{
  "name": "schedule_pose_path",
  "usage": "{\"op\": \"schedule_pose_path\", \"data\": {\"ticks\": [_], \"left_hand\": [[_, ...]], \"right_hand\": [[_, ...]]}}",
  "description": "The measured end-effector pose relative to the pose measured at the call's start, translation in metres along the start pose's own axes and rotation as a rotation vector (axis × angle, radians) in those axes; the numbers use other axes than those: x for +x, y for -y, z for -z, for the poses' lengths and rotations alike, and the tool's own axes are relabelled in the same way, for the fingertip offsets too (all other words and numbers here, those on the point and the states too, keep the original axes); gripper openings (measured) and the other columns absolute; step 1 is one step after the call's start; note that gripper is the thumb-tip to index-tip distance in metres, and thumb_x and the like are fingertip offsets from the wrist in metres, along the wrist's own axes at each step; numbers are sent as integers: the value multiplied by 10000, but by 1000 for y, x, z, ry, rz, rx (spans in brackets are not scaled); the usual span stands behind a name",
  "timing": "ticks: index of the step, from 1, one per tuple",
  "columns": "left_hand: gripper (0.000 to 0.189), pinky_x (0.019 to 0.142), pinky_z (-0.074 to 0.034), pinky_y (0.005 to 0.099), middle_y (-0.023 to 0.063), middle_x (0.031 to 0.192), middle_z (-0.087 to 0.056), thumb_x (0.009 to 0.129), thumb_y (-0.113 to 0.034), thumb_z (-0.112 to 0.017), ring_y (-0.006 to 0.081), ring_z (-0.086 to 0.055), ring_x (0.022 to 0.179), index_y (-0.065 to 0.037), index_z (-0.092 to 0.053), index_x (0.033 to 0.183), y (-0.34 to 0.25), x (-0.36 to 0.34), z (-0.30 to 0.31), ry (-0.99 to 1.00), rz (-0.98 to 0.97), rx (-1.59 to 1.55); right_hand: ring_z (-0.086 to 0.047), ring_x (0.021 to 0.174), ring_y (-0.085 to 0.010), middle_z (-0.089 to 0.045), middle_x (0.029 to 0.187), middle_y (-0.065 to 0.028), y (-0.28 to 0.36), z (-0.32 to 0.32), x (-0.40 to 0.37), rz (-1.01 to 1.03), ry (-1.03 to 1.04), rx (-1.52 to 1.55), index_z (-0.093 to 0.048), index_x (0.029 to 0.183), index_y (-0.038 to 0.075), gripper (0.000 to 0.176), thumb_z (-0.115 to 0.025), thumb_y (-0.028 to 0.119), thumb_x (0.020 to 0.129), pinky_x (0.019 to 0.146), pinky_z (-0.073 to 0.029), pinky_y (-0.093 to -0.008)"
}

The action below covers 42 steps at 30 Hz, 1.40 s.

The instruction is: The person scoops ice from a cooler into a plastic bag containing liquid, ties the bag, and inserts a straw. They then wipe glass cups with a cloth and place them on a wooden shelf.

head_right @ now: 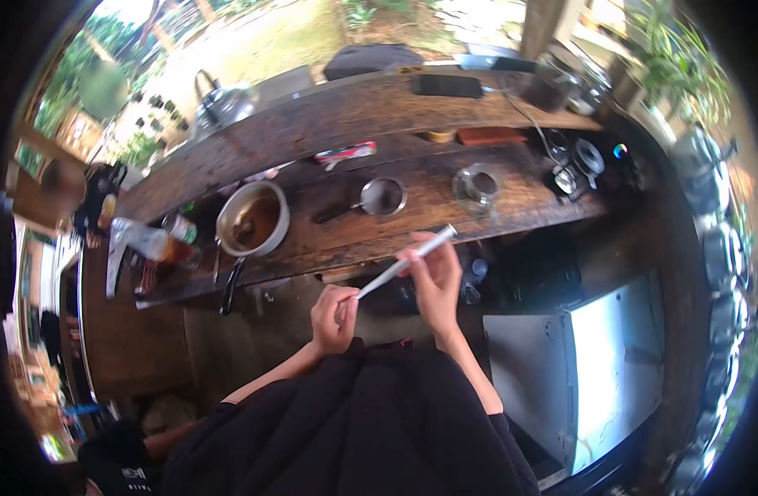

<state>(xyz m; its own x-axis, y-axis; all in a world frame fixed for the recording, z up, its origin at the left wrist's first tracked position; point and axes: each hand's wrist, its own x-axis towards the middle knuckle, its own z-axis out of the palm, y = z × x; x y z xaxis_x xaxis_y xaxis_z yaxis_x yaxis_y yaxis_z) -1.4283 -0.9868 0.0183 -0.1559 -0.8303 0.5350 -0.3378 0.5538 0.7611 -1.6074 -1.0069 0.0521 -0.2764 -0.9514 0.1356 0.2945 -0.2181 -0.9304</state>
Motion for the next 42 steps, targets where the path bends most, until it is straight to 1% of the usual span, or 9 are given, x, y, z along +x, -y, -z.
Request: {"op": "schedule_pose_path", "data": {"ticks": [3, 9, 13, 15, 20, 28, 34, 38, 42], "left_hand": [[134, 505, -383, 271, 114, 814, -571, 846, -5, -563, 168, -473, 558, -26, -582, 977, 4, -8, 52, -192, -11, 134], [136, 586, -372, 221, 61, 906, -542, 932, -110, -531, 87, -461, 675, -2, -546, 1013, 26, -41, 154, -463, 239, 242], [114, 536, -381, 266, 74, 815, -553, 873, -61, -582, 123, -456, 597, -17, -575, 977, 63, -48, 214, -672, 411, 219], [103, 532, -389, 270, 59, 770, -559, 861, -57, -594, 118, -471, 594, -21, -585, 956, 94, -53, 241, -660, 496, 284], [77, 527, -411, 279, 73, 709, -593, 829, -44, -615, 136, -513, 566, -18, -595, 899, 180, -62, 277, -667, 506, 320], [167, 703, -476, 385, 87, 863, -627, 745, -113, -686, 290, -603, 793, -85, -631, 900, 263, -65, 306, -473, 555, 587], [150, 767, -469, 376, 63, 949, -589, 731, -121, -698, 269, -562, 918, -129, -655, 874, 259, -61, 314, -360, 447, 699], [167, 752, -467, 375, 60, 914, -592, 729, -111, -703, 277, -568, 877, -136, -662, 889, 249, -58, 317, -381, 380, 599], [120, 625, -456, 304, 62, 799, -594, 780, -107, -681, 204, -575, 687, -73, -662, 893, 222, -51, 317, -276, 474, 332]], "right_hand": [[-605, 781, -103, -632, 898, -74, -16, -69, -5, -192, 379, -32, -491, 1213, 11, 314, -545, 18, 903, 641, -475, -219], [-583, 705, -63, -609, 818, -20, -61, -214, -30, -237, 829, -159, -570, 1075, -2, 193, -579, 103, 914, 584, -473, -209], [-597, 627, -98, -616, 752, -79, -109, -299, -32, -251, 821, -146, -389, 1146, 12, 335, -595, 55, 885, 538, -460, -226], [-608, 585, -141, -608, 658, -85, -148, -333, -31, 2, 728, -297, -331, 1113, 29, 442, -655, 32, 813, 530, -468, -266], [-664, 679, -257, -660, 703, -121, -232, -394, -5, 56, 1011, -796, -589, 824, 5, 178, -683, 117, 724, 633, -512, -365], [-480, 1188, -353, -516, 1257, -193, -276, -429, 4, -35, 1329, -1282, -561, 1211, 48, 457, -615, 184, 778, 1002, -395, -426], [-431, 1218, -358, -440, 1306, -168, -261, -429, -3, -36, 1354, -1395, -494, 1286, 69, 504, -580, 209, 810, 981, -401, -471], [-513, 1148, -330, -530, 1226, -150, -234, -423, 4, 43, 1247, -1330, -519, 1279, 112, 505, -605, 278, 810, 950, -432, -458], [-603, 884, -301, -633, 937, -125, -169, -387, 2, 282, 853, -1009, -610, 989, 64, 238, -627, 184, 784, 757, -474, -410]]}}
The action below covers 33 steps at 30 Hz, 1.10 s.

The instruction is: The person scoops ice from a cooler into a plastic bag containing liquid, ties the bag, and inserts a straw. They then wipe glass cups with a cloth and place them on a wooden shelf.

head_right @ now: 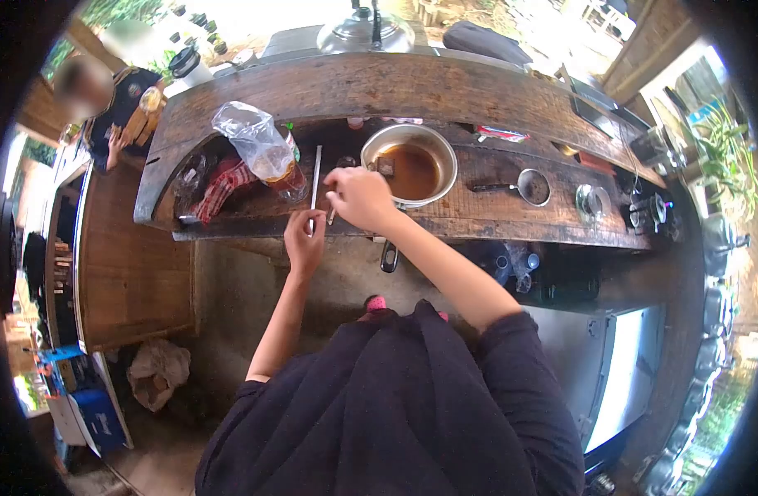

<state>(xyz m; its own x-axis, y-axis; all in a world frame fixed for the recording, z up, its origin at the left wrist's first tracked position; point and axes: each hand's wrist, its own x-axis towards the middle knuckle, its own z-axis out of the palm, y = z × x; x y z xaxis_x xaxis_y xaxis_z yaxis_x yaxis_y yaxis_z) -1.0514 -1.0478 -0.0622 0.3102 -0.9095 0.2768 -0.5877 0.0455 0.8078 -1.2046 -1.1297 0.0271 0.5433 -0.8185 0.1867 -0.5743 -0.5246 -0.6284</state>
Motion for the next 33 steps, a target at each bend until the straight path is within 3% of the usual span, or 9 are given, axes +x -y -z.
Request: {"op": "schedule_pose_path", "data": {"ticks": [2, 5, 7, 9, 12, 16, 22, 23, 33], "left_hand": [[116, 566, -433, 246, 62, 766, -615, 842, -122, -639, 109, -547, 612, -19, -654, 894, -32, -5, 5, 184, 107, -136], [155, 594, -444, 233, 37, 777, -643, 903, -145, -577, 78, -568, 666, -9, -645, 933, -23, -19, -25, 478, 298, -597], [162, 622, -443, 230, 28, 780, -633, 916, -147, -563, 75, -569, 713, -3, -633, 938, -29, -21, -35, 532, 259, -527], [178, 648, -443, 222, 15, 810, -625, 929, -164, -548, 72, -567, 765, -7, -628, 944, -37, -21, -41, 547, 202, -466], [142, 624, -418, 214, 15, 775, -618, 914, -122, -568, 62, -535, 690, 9, -622, 897, -53, -20, -42, 439, 69, -403], [105, 567, -387, 203, 0, 705, -578, 895, -82, -583, 43, -490, 629, 11, -607, 850, -72, -24, -37, 383, -45, -422], [101, 584, -338, 172, -24, 747, -553, 914, -46, -531, 16, -439, 647, 8, -590, 853, -117, -37, -25, 369, -76, -579], [123, 495, -233, 171, -65, 683, -465, 927, -62, -514, -11, -340, 576, -15, -590, 842, -121, -41, -28, 353, -124, -589], [105, 529, -289, 175, -5, 779, -577, 928, -74, -527, 15, -397, 602, -4, -580, 870, -197, -122, -21, 797, -260, -890]], "right_hand": [[-576, 806, -296, -600, 846, -111, -7, 14, -38, -114, -340, 117, -579, 878, 46, 181, -666, 139, 749, 717, -456, -402], [-476, 750, -250, -466, 795, -97, -26, -9, -95, -430, -768, 149, -458, 921, 16, 364, -734, 96, 697, 735, -418, -353], [-459, 770, -207, -460, 849, -73, -33, -34, -115, -710, -760, 422, -413, 1020, 28, 498, -767, 216, 724, 719, -414, -347], [-543, 768, -198, -544, 859, -79, -12, -15, -116, -1122, -443, 924, -444, 1032, 37, 416, -676, 313, 825, 679, -453, -359], [-644, 672, -190, -636, 786, -110, -26, -24, -121, -867, -296, 1475, -479, 1018, 23, 222, -425, 233, 969, 561, -498, -278], [-382, 428, -112, -432, 591, -25, -20, -25, -126, -911, -499, 1371, -443, 950, 34, 222, -375, 242, 987, 393, -345, -252], [-364, 414, -92, -433, 589, -22, 7, -9, -180, -844, -575, 1316, -455, 943, 45, 213, -383, 239, 994, 374, -308, -244], [-363, 408, -92, -434, 588, -23, 13, -5, -191, -836, -591, 1316, -456, 945, 45, 212, -384, 238, 994, 373, -306, -244], [-364, 417, -88, -444, 585, -18, 103, -23, -352, -861, -887, 1225, -454, 952, 52, 213, -442, 263, 979, 380, -304, -246]]}}
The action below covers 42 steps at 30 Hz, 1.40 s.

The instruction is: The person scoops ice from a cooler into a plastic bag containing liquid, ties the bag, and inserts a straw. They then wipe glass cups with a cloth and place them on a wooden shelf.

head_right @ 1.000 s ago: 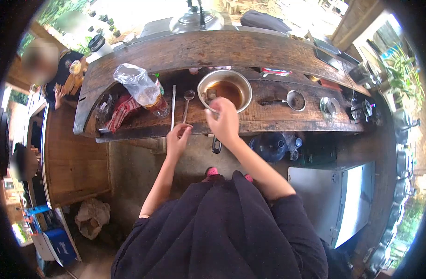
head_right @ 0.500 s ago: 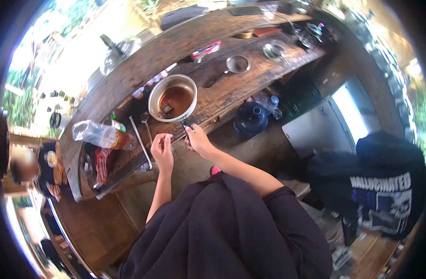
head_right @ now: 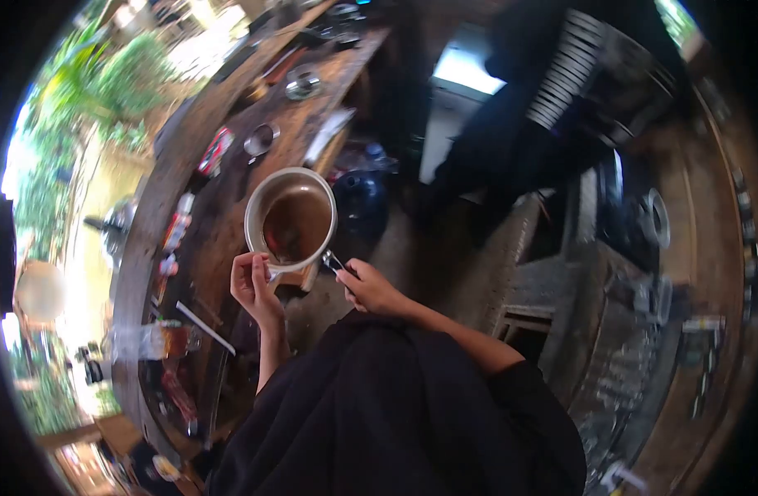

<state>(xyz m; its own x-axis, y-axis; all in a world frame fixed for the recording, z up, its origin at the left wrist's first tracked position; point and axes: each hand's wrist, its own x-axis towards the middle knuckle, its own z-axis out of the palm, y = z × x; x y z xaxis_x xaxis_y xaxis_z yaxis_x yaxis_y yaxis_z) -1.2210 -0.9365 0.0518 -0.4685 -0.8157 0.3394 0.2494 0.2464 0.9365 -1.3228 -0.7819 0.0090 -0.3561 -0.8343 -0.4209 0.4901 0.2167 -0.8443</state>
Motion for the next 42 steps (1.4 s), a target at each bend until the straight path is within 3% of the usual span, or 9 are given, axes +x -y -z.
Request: {"op": "schedule_pose_path", "data": {"ticks": [5, 7, 13, 19, 24, 34, 37, 42], "left_hand": [[112, 520, -281, 178, -9, 777, -569, 922, -86, -538, 15, -387, 597, -1, -586, 868, -6, -47, -66, 299, 38, -96], [108, 533, -287, 176, -14, 753, -556, 920, -74, -535, 15, -391, 612, -1, -592, 864, -16, -70, -93, 402, 112, -144], [110, 550, -308, 171, -18, 752, -560, 918, -79, -539, 19, -415, 617, -14, -594, 848, -34, -121, -165, 719, 78, -194], [118, 587, -345, 175, -13, 791, -577, 917, -110, -552, 27, -445, 647, -20, -595, 855, -41, -154, -219, 976, 128, -214], [118, 579, -338, 185, -18, 773, -562, 917, -113, -556, 27, -436, 649, -19, -596, 856, -28, -170, -278, 1154, 186, -260], [118, 544, -320, 194, -40, 687, -501, 906, -85, -561, 27, -416, 615, -4, -588, 824, -6, -151, -445, 1302, 231, -345], [118, 532, -306, 191, -45, 671, -492, 899, -81, -568, 22, -404, 602, -5, -584, 809, 3, -127, -500, 1276, 134, -360], [113, 582, -353, 195, -3, 776, -577, 897, -97, -562, 43, -451, 652, -5, -595, 842, -7, -88, -587, 1242, 43, -366]], "right_hand": [[-391, 452, -81, -458, 616, -10, -36, 46, -103, -40, -242, 122, -440, 943, 52, 184, -499, 225, 960, 398, -322, -247], [-396, 439, -84, -455, 599, -12, -55, 55, -144, -4, -375, 173, -435, 941, 50, 182, -507, 217, 957, 390, -318, -248], [-402, 407, -89, -449, 560, -11, -100, 75, -241, 112, -737, 317, -430, 946, 59, 170, -520, 203, 951, 364, -305, -250], [-405, 425, -74, -460, 596, -4, -116, 93, -292, 207, -1029, 387, -437, 968, 66, 179, -562, 188, 929, 372, -323, -238], [-393, 432, -63, -448, 624, 3, -109, 121, -312, 317, -1111, 530, -436, 976, 59, 166, -561, 156, 927, 374, -314, -223], [-376, 464, -55, -414, 618, 7, -29, 231, -303, 409, -1261, 639, -436, 985, 62, 155, -554, 146, 931, 379, -296, -212], [-375, 465, -57, -408, 617, 9, 17, 275, -289, 458, -1251, 618, -433, 983, 64, 154, -547, 157, 936, 379, -295, -212], [-379, 455, -67, -419, 614, 0, 74, 357, -257, 612, -1217, 603, -403, 954, 63, 156, -515, 171, 949, 377, -303, -219]]}}
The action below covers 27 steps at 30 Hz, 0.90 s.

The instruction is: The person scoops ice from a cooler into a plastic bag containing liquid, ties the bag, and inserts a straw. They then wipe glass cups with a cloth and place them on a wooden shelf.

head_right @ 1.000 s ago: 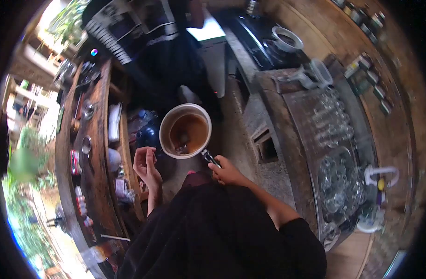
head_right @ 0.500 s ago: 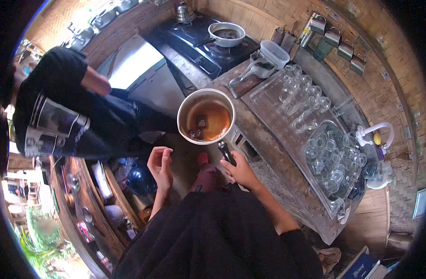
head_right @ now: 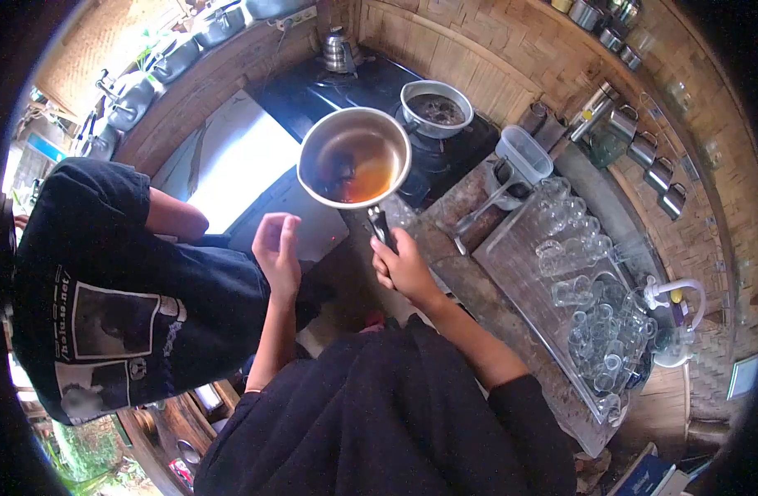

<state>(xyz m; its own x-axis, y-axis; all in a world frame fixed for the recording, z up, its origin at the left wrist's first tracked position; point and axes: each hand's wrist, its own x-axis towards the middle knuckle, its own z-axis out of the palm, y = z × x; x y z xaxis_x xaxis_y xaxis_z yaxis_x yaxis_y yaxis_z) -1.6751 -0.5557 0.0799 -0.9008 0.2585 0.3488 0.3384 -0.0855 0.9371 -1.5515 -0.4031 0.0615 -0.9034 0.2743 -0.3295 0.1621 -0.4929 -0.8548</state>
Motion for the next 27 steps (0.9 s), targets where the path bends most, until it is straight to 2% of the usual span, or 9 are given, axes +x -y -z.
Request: {"op": "schedule_pose_path", "data": {"ticks": [3, 9, 13, 14, 16, 23, 26, 27], "left_hand": [[109, 502, -329, 186, -36, 628, -530, 884, -85, -586, 16, -426, 559, 0, -597, 817, 20, 43, -3, -23, -54, 54], [110, 490, -350, 185, -22, 624, -566, 878, -106, -613, 16, -460, 548, 0, -612, 848, 54, 95, -17, 81, -36, 107], [119, 522, -384, 192, -6, 643, -575, 872, -116, -614, 34, -481, 561, 1, -626, 888, 69, 117, -19, 192, 92, 119], [123, 525, -385, 192, -4, 645, -576, 872, -120, -613, 37, -484, 565, 1, -627, 890, 73, 124, -20, 192, 87, 126], [131, 532, -388, 193, 0, 648, -577, 873, -128, -611, 41, -490, 573, 0, -628, 895, 81, 131, -18, 201, 94, 149], [144, 557, -414, 199, 15, 676, -590, 891, -134, -588, 61, -522, 601, -1, -628, 928, 100, 159, -21, 183, 143, 152], [143, 572, -414, 197, 16, 691, -592, 897, -133, -579, 60, -523, 617, -2, -626, 930, 99, 164, -23, 181, 161, 137], [143, 577, -414, 196, 16, 696, -593, 899, -133, -576, 59, -524, 621, -3, -625, 931, 99, 165, -23, 182, 165, 133]], "right_hand": [[-394, 461, -80, -435, 623, -13, 10, -19, 56, 83, 5, 39, -388, 960, 48, 152, -502, 146, 949, 383, -332, -230], [-459, 503, -105, -455, 662, -42, 17, -34, 174, 172, -100, 135, -348, 983, 32, 180, -498, 126, 947, 389, -392, -254], [-471, 479, -122, -461, 654, -55, 22, -33, 242, 239, -134, 106, -313, 979, 23, 213, -487, 141, 948, 381, -415, -275], [-489, 419, -164, -484, 599, -59, 24, -36, 259, 273, -248, 91, -369, 864, 47, 175, -473, 158, 952, 394, -408, -295], [-486, 417, -162, -486, 596, -69, 30, -32, 288, 279, -263, 77, -356, 870, 27, 193, -466, 161, 955, 392, -411, -300], [-499, 413, -169, -469, 562, -84, 20, -28, 388, 249, -537, -9, -319, 946, -11, 258, -438, 217, 970, 366, -422, -300], [-500, 403, -175, -493, 595, -102, 15, -30, 423, 214, -693, -25, -335, 937, -12, 272, -437, 238, 969, 354, -425, -301], [-507, 397, -191, -543, 726, -163, 10, -29, 437, 212, -752, -37, -357, 1021, -64, 352, -454, 268, 959, 355, -436, -301]]}}
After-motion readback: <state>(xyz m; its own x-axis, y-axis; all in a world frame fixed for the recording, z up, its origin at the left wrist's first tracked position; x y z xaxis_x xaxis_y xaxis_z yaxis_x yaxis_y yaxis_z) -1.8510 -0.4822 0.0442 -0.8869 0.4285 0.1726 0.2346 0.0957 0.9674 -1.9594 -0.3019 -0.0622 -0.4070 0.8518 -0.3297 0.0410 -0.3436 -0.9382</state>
